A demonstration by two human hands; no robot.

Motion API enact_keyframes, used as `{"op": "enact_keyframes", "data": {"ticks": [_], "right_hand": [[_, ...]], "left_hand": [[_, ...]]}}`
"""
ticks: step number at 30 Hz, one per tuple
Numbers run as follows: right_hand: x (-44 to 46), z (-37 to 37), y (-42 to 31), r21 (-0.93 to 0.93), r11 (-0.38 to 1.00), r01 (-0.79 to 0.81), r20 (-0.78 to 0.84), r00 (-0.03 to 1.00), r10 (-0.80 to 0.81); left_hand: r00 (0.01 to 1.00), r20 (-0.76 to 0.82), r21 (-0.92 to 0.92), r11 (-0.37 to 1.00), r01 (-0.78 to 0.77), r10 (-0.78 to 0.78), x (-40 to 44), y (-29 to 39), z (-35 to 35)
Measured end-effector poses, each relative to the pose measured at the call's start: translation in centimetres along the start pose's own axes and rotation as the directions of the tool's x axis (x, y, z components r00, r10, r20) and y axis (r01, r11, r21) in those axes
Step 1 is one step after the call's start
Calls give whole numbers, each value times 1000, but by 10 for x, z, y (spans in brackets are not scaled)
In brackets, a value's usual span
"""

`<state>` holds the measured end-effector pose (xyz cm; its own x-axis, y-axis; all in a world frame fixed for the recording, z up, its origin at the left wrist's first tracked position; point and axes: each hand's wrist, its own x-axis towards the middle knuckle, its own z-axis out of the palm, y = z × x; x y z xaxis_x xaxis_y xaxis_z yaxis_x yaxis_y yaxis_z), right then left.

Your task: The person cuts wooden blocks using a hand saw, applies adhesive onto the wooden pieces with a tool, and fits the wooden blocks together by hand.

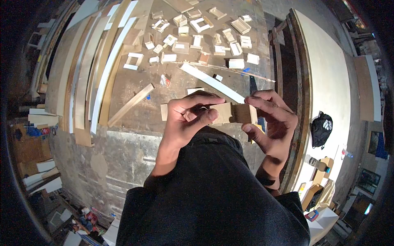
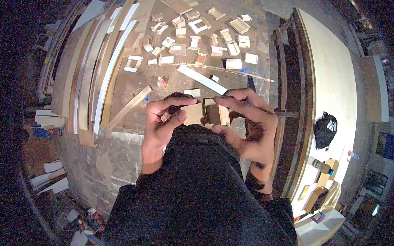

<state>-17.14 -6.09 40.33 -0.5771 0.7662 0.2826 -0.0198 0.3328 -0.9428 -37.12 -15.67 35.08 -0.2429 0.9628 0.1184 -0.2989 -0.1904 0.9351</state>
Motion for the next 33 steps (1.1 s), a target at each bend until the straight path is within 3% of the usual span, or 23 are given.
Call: {"op": "enact_keyframes", "data": {"ticks": [3,8,18,33], "right_hand": [[4,6,-9,46,990,-130,-6,991,131],[5,6,4,61,989,-131,-29,991,133],[6,8,13,177,965,-195,-72,975,211],[9,18,16,205,953,-221,-107,963,246]], "left_hand": [[1000,-8,45,999,8,-7,1,0,0],[996,-84,3,1000,30,-30,1,2,8],[990,-16,-37,989,142,-143,6,5,7],[992,-93,-63,995,78,-83,5,4,11]]}}
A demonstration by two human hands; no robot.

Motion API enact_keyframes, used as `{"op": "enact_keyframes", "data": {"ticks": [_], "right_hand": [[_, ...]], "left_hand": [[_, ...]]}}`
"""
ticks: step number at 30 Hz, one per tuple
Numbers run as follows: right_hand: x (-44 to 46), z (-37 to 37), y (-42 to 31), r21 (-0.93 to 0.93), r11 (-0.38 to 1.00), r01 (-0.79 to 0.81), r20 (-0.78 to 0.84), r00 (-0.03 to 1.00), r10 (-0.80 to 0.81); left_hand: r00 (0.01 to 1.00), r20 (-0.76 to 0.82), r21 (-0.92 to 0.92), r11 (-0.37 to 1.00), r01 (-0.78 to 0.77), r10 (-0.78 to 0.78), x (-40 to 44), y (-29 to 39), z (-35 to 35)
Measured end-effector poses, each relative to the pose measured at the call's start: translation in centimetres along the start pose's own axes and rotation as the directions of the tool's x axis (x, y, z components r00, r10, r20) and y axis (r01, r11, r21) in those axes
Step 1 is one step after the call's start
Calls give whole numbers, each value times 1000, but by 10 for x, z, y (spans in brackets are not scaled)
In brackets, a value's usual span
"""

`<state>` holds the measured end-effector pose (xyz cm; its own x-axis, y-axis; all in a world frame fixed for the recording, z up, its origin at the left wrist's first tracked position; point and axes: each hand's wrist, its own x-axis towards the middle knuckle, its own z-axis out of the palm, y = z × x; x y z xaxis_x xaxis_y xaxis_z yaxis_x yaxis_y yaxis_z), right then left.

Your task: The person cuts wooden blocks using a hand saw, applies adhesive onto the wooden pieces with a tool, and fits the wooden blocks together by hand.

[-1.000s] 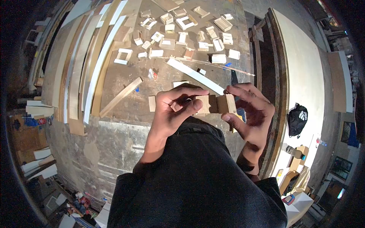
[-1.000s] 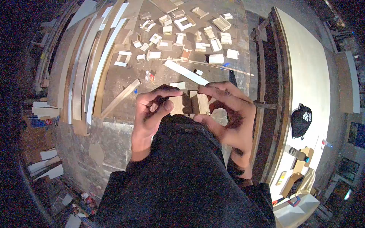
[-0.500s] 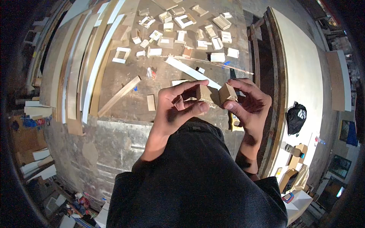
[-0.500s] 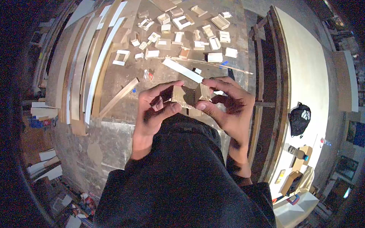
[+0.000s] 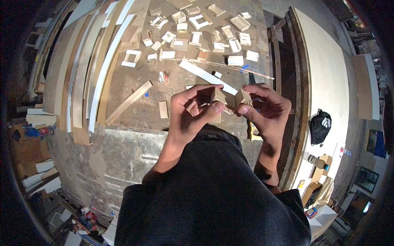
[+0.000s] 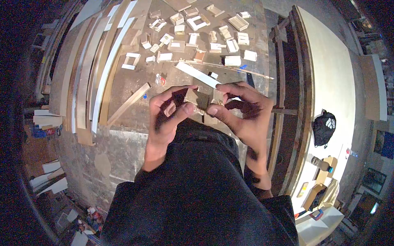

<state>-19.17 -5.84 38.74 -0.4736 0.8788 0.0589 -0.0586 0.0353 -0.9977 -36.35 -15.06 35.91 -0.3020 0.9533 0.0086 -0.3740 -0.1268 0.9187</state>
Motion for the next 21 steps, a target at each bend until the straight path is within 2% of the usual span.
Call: {"op": "enact_keyframes", "data": {"ticks": [4,7,9,12,15,19,21], "right_hand": [[-1,1,5,-9,1000,8,-15,1000,-9],[-2,3,3,49,999,1,-39,999,1],[-3,2,3,28,999,25,-34,999,-24],[-6,2,0,58,998,30,-25,999,-29],[-8,2,0,43,998,42,-32,999,-40],[-9,0,5,10,998,54,-6,999,-54],[-10,2,5,76,997,15,-24,1000,-13]], "left_hand": [[999,10,-40,998,-42,42,-1,-4,3],[998,-38,-76,996,43,-46,-2,1,8],[998,-1,1,998,-56,56,-3,-5,5],[996,14,75,994,-84,83,-5,-2,6],[996,7,7,996,-90,90,-7,-3,8],[995,4,17,995,-103,103,-10,-4,10],[998,-16,2,998,-61,61,-11,-4,12]]}}
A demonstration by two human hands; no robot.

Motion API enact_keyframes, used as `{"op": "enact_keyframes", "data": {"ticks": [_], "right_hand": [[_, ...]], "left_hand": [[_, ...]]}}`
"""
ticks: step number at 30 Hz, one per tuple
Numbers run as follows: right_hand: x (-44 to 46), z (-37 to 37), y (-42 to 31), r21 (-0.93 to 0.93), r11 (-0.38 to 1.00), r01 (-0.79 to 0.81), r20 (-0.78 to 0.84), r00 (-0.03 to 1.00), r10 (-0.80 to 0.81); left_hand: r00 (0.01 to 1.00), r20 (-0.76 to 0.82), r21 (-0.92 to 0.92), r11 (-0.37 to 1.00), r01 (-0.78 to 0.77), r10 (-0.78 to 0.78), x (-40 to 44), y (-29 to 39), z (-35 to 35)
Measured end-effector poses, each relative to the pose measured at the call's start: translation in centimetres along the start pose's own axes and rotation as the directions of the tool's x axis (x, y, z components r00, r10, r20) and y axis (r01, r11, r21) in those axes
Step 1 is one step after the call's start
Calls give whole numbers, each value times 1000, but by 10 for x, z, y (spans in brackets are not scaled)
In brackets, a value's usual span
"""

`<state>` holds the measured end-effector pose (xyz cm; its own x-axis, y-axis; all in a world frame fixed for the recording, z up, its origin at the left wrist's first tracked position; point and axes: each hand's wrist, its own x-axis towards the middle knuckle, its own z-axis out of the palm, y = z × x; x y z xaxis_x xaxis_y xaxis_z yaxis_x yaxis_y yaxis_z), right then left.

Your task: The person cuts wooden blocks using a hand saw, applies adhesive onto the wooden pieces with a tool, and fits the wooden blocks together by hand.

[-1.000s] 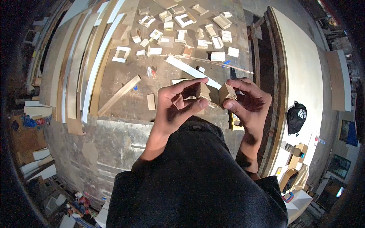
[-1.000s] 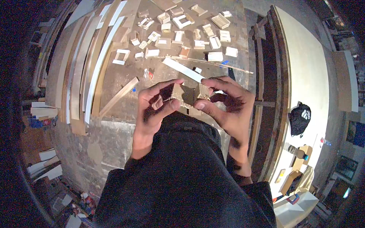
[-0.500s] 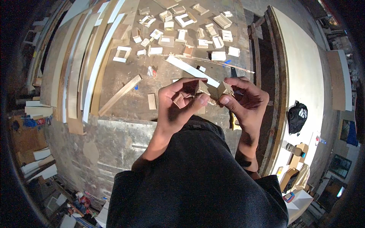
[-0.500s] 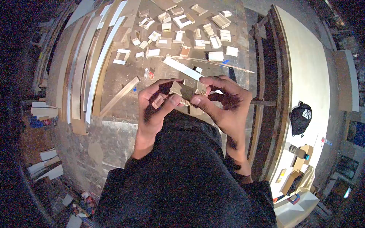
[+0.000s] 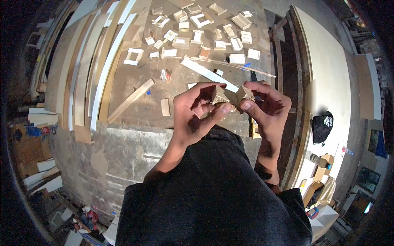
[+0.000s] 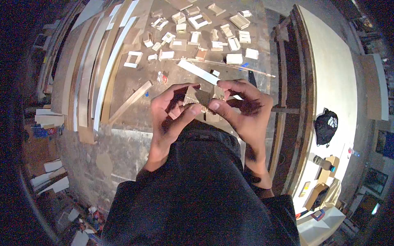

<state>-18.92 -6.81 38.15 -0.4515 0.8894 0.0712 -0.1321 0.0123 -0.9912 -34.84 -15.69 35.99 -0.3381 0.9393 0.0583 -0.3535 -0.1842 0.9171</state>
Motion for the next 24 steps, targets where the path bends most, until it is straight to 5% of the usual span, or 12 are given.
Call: {"op": "enact_keyframes", "data": {"ticks": [8,10,13,15,18,22,24], "right_hand": [[-1,-3,13,43,991,-129,-8,992,129],[-1,-8,20,72,987,-145,-25,989,147],[1,-19,35,154,965,-214,86,976,202],[2,-21,44,230,928,-291,139,954,265],[2,-22,63,314,879,-359,158,933,324],[-1,-3,64,433,778,-456,90,880,466],[-4,12,63,489,745,-454,-14,850,527]], "left_hand": [[1000,18,-48,999,4,-3,-4,-17,-23],[999,26,-186,981,50,-46,-5,-27,-36],[998,2,-185,981,57,-57,-3,-44,-52],[996,-16,-101,992,81,-83,0,-60,-68],[973,-55,316,921,229,-223,4,-95,-100],[960,-42,524,812,257,-277,7,-183,-156],[964,13,486,844,225,-265,1,-238,-185]]}}
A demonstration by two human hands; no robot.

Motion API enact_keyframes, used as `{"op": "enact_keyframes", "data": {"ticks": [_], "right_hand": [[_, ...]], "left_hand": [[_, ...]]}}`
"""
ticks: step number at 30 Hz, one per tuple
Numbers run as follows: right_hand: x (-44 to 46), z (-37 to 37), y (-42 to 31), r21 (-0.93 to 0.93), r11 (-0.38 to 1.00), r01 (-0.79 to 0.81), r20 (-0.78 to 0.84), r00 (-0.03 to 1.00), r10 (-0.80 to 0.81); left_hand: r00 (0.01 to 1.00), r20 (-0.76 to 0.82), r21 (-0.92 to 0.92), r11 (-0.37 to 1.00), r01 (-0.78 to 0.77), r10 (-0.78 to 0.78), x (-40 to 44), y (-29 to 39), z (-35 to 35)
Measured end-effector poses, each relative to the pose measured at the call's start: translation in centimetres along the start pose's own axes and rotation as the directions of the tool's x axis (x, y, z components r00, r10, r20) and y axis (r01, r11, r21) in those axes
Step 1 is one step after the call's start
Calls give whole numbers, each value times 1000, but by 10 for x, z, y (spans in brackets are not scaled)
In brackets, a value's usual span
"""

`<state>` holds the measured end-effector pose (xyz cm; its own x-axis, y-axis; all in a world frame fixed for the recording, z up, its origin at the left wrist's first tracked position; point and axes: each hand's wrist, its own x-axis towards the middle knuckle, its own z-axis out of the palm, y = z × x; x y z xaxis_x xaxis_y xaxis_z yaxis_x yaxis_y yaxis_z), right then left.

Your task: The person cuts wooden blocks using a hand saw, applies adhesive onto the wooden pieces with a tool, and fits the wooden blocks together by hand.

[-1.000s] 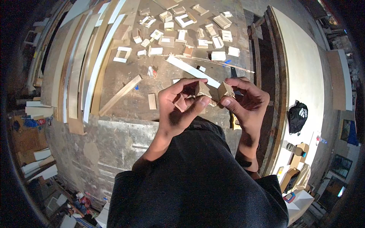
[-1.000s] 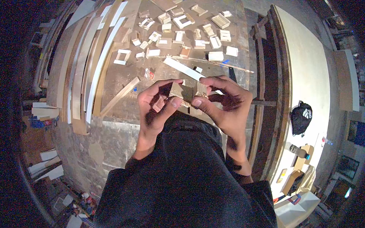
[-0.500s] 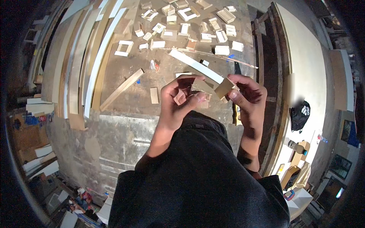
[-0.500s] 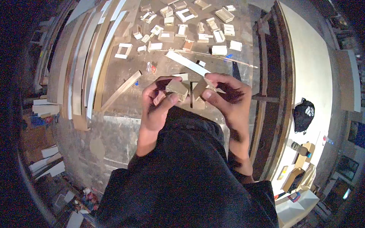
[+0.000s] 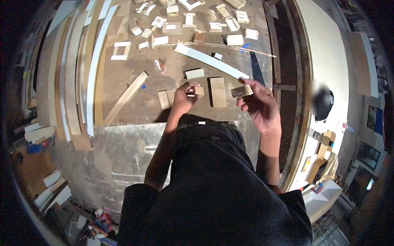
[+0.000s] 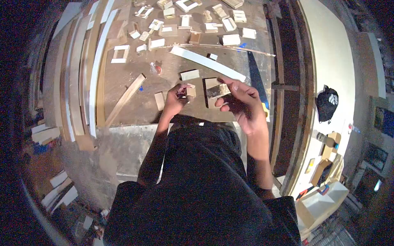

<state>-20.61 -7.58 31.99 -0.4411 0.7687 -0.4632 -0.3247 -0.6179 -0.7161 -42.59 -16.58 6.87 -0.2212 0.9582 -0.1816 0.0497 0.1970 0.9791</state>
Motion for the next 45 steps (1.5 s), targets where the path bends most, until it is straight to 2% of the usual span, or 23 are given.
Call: {"op": "enact_keyframes", "data": {"ticks": [1,3,4,8,13,15,16,19,20,21,22,23,24,28,30,33,34,37,38,39,41,43,45], "right_hand": [[-1,-2,5,-7,1000,6,-17,1000,-7],[-3,-7,14,-42,999,-16,34,999,18],[-6,-2,19,-69,998,3,-31,1000,-5],[-14,-2,28,-89,995,-38,-52,998,34],[-17,6,37,-122,992,-10,-22,1000,7],[-17,7,40,-70,998,-1,43,999,4],[-17,8,41,-68,998,-2,41,999,5],[-18,9,44,-26,999,36,112,993,-33],[-18,6,45,-24,998,54,164,985,-50],[-17,3,46,-20,997,76,219,973,-69],[-18,3,45,-16,997,77,224,972,-71],[-19,5,42,-15,997,78,231,970,-72],[-19,5,39,-14,997,81,239,968,-75],[-19,0,32,33,997,75,252,964,-81],[-14,1,26,24,998,59,265,962,-63],[-6,-8,19,-40,998,53,329,944,-37],[-6,-8,16,-83,994,66,308,951,-37],[-5,-5,10,-81,994,78,304,951,-50],[-5,-4,9,-78,994,76,307,950,-48],[-6,-2,9,-90,992,83,295,954,-53],[-8,-1,9,-102,991,91,284,957,-59],[-11,0,7,-140,984,110,306,950,-62],[-15,5,6,-142,982,128,279,957,-85]], "left_hand": [[999,20,-30,999,-39,40,3,-10,0],[999,44,28,999,-15,14,6,-26,0],[996,85,42,998,-38,34,7,-32,-1],[990,141,-4,1000,-22,22,10,-48,2],[987,141,-136,986,101,-82,10,-13,-13],[987,158,-161,986,52,-26,8,6,-23],[981,192,-287,956,59,-3,5,16,-28],[982,179,-307,952,0,57,4,43,-37],[981,154,-113,988,-104,121,5,52,-41],[981,152,-109,988,-108,124,5,57,-42],[985,172,-332,943,27,33,3,64,-43],[976,213,-531,833,157,-48,3,72,-44],[985,172,-608,790,79,33,-1,87,-43],[989,119,-542,840,-13,92,-10,124,-33],[990,93,-671,741,-15,104,-20,150,-29],[983,82,-614,785,-81,166,-27,166,-28],[981,20,-615,776,-141,194,-29,170,-25],[968,-13,-529,820,-220,251,-35,183,-21],[973,18,-629,758,-169,232,-37,191,-20],[973,15,-627,760,-171,231,-39,193,-20],[962,8,-422,873,-245,274,-41,197,-19],[954,9,-402,874,-271,300,-42,211,-19],[906,-14,-256,875,-412,423,-41,218,-18]]}}
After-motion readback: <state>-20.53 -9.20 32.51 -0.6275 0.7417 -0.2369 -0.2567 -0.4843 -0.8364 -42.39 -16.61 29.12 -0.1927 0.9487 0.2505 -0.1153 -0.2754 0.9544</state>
